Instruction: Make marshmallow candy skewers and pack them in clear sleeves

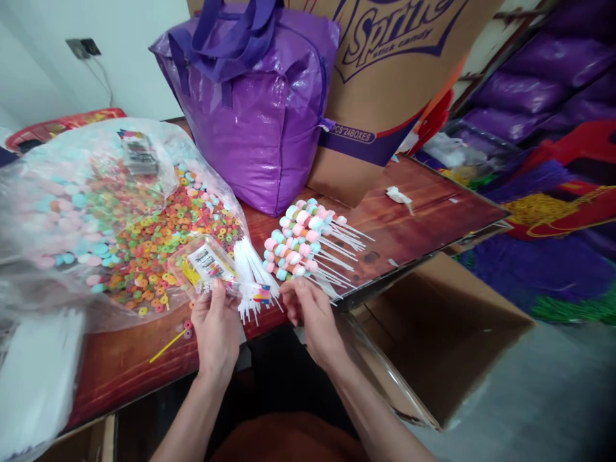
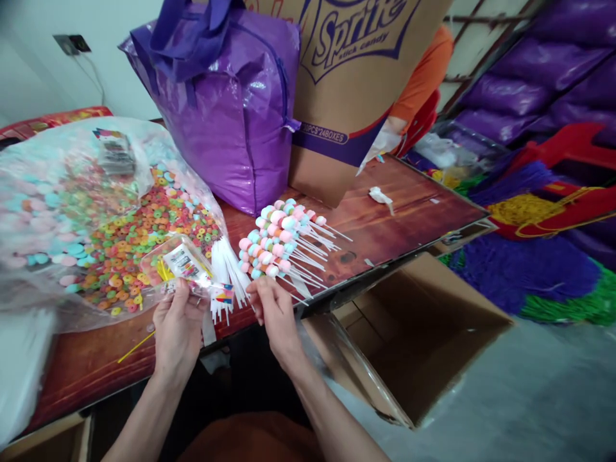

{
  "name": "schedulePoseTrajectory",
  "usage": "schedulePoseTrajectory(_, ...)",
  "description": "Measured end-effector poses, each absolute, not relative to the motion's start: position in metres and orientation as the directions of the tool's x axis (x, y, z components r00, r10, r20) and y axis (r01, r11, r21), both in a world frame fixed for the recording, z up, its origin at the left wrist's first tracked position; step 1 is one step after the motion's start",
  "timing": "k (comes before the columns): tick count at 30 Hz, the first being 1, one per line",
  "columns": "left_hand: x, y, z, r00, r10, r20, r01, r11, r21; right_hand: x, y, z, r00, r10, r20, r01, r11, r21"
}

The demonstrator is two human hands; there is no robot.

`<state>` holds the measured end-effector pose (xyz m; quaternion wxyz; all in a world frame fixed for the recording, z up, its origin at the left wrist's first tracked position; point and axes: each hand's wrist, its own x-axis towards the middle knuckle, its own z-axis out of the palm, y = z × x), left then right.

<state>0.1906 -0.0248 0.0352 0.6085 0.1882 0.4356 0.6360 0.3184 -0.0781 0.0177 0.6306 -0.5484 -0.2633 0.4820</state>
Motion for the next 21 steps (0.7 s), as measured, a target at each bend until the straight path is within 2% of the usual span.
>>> schedulePoseTrajectory(3,0.19,-0.026,0.033,-0.154,0.95,-0.273,-0.592,0.133,0.795,0.306,-0.075,0.02,0.328,0.939,-0.103,-0.223,-0.029,-0.974)
schedulePoseTrajectory(8,0.189,-0.027,0.033,-0.035,0.956,-0.292,-0.495,0.237,0.836,0.294,-0.069,0.015,0.465,0.881,-0.085,-0.265,0.047,-0.963)
schedulePoseTrajectory(12,0.19,-0.024,0.035,-0.075,0.942,-0.326,-0.559,0.231,0.796,0.295,-0.071,0.01,0.468,0.881,-0.075,-0.17,0.007,-0.985)
schedulePoseTrajectory(16,0.195,-0.023,0.038,-0.104,0.964,-0.244,-0.574,0.142,0.806,0.291,-0.069,0.013,0.479,0.868,-0.132,-0.227,-0.023,-0.974)
schedulePoseTrajectory(21,0.191,-0.018,0.035,-0.101,0.946,-0.309,-0.608,0.187,0.772,0.302,-0.061,0.024,0.506,0.862,-0.037,-0.067,-0.004,-0.998)
